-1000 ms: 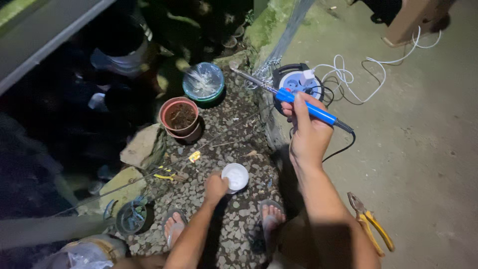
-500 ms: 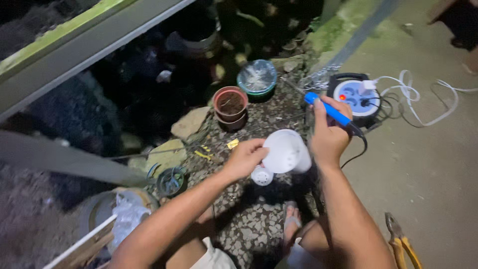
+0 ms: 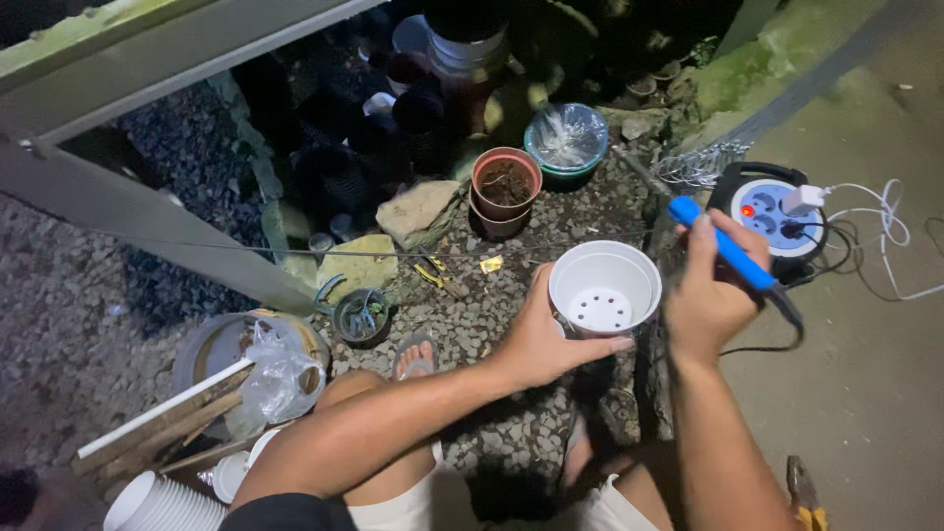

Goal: The person uses a heated soldering iron to melt holes into the sides and bottoms of white plastic cups. They hold each cup in one hand and apply the hot tip to create drainage holes, then place the finished cup into a cardboard box.

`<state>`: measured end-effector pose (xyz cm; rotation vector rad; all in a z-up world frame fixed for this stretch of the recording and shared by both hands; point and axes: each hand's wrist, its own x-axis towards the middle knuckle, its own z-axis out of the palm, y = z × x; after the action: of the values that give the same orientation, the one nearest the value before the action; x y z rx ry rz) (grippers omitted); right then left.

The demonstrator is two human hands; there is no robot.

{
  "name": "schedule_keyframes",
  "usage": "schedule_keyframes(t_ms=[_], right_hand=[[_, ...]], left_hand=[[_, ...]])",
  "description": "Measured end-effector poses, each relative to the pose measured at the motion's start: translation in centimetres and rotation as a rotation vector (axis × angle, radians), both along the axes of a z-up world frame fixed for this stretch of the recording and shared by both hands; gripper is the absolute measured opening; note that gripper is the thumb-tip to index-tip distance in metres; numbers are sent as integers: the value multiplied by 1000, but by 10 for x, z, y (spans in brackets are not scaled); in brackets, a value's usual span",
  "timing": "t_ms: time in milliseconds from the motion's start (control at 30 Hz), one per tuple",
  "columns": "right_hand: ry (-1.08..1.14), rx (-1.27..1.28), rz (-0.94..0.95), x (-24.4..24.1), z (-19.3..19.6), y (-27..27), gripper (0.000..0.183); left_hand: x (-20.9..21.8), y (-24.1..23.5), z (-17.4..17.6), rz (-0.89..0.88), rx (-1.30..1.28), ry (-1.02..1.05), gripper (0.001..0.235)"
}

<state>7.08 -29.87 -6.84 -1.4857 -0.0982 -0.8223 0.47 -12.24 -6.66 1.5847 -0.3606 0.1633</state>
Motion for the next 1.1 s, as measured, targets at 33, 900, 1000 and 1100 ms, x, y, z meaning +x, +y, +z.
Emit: schedule_keyframes(t_ms=[33, 900, 1000, 1100], right_hand=[[-20, 13, 12, -2, 2, -5, 15], [-78, -142, -45, -143, 95, -13, 37], [-64, -167, -70, -146, 92, -6, 37], [-49, -176, -88, -148, 93, -3, 35]], left_hand=[[1, 8, 0, -55, -48, 30, 98], [4, 102, 47, -70, -415, 168, 74], [3, 102, 49, -68, -411, 165, 76], [2, 101, 51, -64, -409, 151, 77]])
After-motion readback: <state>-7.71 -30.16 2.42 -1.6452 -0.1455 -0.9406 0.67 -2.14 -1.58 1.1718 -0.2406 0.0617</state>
